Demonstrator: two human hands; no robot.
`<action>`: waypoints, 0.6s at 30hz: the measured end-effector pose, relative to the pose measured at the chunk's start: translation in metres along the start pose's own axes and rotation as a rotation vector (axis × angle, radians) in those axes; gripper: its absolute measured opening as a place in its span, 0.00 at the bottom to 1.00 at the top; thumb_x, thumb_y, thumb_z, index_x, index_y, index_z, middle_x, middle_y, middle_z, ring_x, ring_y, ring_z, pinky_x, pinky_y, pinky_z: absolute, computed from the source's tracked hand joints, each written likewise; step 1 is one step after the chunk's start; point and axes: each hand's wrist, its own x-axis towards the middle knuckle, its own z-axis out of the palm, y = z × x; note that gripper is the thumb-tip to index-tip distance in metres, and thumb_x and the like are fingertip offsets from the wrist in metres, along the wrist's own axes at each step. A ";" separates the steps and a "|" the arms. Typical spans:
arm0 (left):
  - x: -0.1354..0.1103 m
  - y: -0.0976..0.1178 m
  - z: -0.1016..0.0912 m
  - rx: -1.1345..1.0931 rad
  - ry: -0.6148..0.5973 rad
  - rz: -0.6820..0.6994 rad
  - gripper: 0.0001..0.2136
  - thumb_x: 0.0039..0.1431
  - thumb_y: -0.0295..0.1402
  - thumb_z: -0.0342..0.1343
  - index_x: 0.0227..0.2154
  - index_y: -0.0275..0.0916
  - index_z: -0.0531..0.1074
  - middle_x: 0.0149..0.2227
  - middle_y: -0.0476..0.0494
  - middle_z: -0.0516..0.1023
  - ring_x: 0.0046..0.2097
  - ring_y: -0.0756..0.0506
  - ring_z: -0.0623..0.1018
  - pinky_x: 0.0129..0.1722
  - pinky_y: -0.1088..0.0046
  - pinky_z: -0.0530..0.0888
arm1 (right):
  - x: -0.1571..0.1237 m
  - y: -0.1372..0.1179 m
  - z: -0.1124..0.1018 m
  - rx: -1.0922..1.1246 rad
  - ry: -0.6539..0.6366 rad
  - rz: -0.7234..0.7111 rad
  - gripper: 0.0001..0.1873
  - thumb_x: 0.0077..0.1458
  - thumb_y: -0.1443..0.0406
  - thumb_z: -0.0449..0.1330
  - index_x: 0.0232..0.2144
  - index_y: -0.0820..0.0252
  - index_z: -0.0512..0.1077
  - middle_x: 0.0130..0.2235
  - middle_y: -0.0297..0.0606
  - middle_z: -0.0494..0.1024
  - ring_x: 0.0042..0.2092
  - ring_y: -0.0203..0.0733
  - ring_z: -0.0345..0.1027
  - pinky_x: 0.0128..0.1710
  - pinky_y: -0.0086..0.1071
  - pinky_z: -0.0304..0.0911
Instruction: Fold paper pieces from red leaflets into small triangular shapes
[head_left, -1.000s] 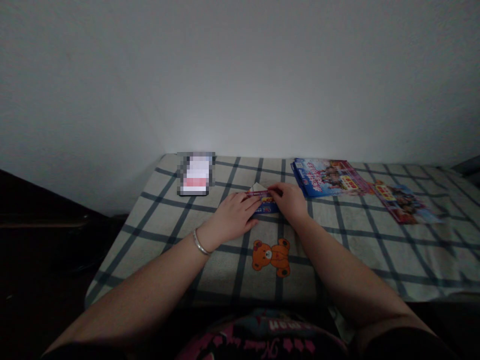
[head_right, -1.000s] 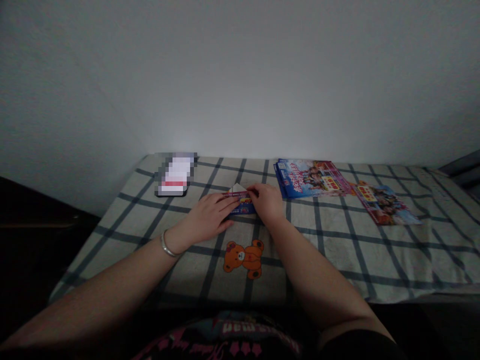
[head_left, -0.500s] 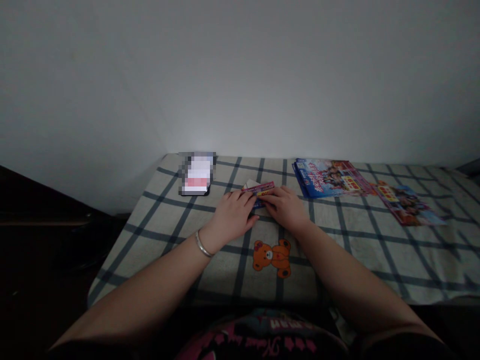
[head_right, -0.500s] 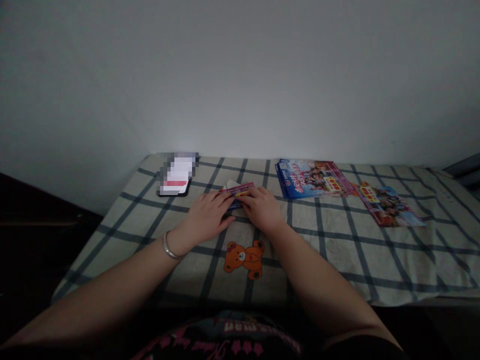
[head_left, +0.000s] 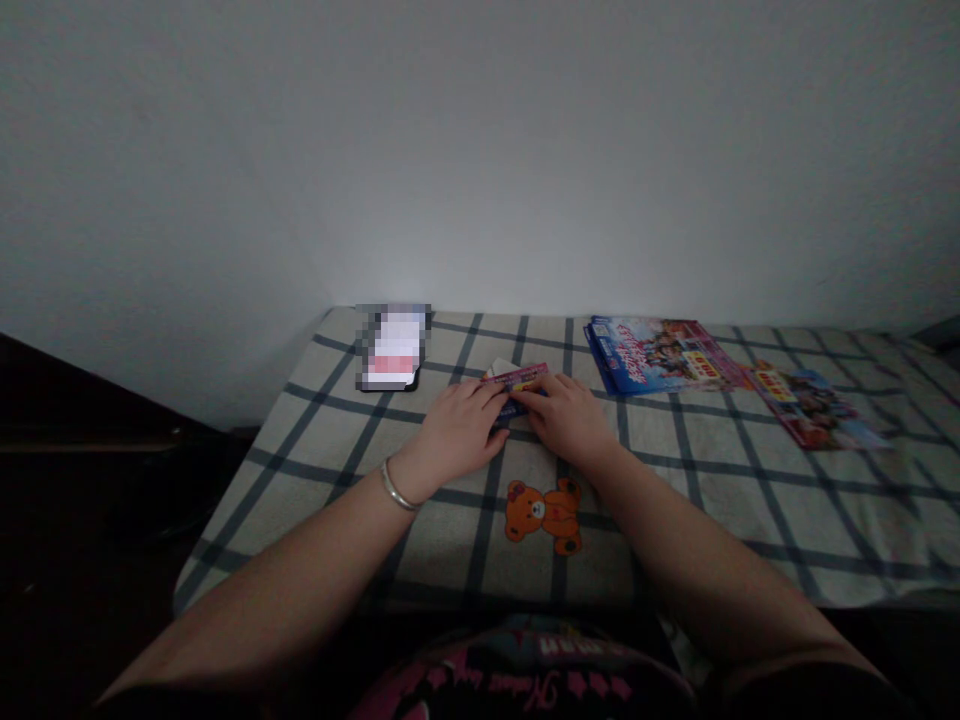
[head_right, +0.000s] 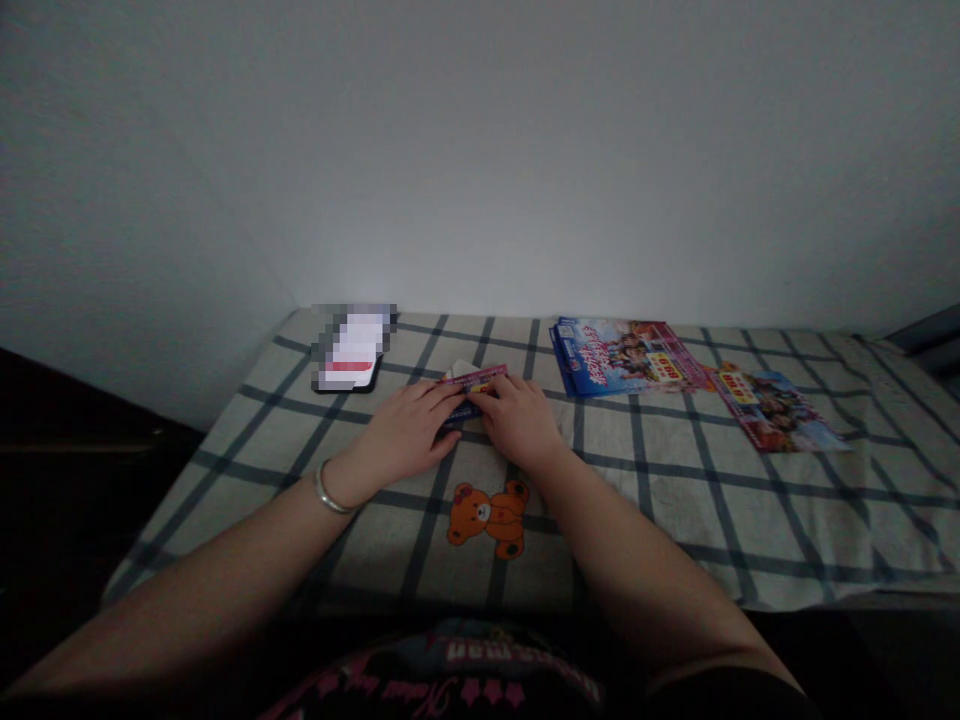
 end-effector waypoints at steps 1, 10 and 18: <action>0.000 0.000 0.000 0.006 0.002 0.000 0.21 0.63 0.38 0.53 0.56 0.34 0.68 0.58 0.38 0.71 0.55 0.37 0.69 0.53 0.56 0.68 | 0.000 -0.001 -0.001 -0.006 -0.004 0.016 0.20 0.62 0.66 0.54 0.54 0.48 0.73 0.51 0.41 0.75 0.50 0.49 0.66 0.49 0.40 0.60; -0.002 0.000 0.000 0.018 0.020 0.009 0.20 0.64 0.37 0.52 0.56 0.34 0.68 0.58 0.37 0.71 0.56 0.36 0.69 0.52 0.56 0.68 | 0.001 0.000 -0.012 -0.078 -0.040 0.137 0.19 0.62 0.63 0.53 0.52 0.43 0.75 0.48 0.40 0.76 0.49 0.49 0.66 0.49 0.41 0.54; -0.002 0.000 0.000 0.010 -0.001 -0.008 0.19 0.64 0.36 0.52 0.56 0.35 0.68 0.58 0.38 0.71 0.57 0.36 0.68 0.53 0.55 0.68 | -0.002 0.018 -0.017 -0.113 -0.016 0.209 0.17 0.60 0.66 0.55 0.46 0.47 0.79 0.46 0.39 0.79 0.47 0.49 0.67 0.50 0.43 0.52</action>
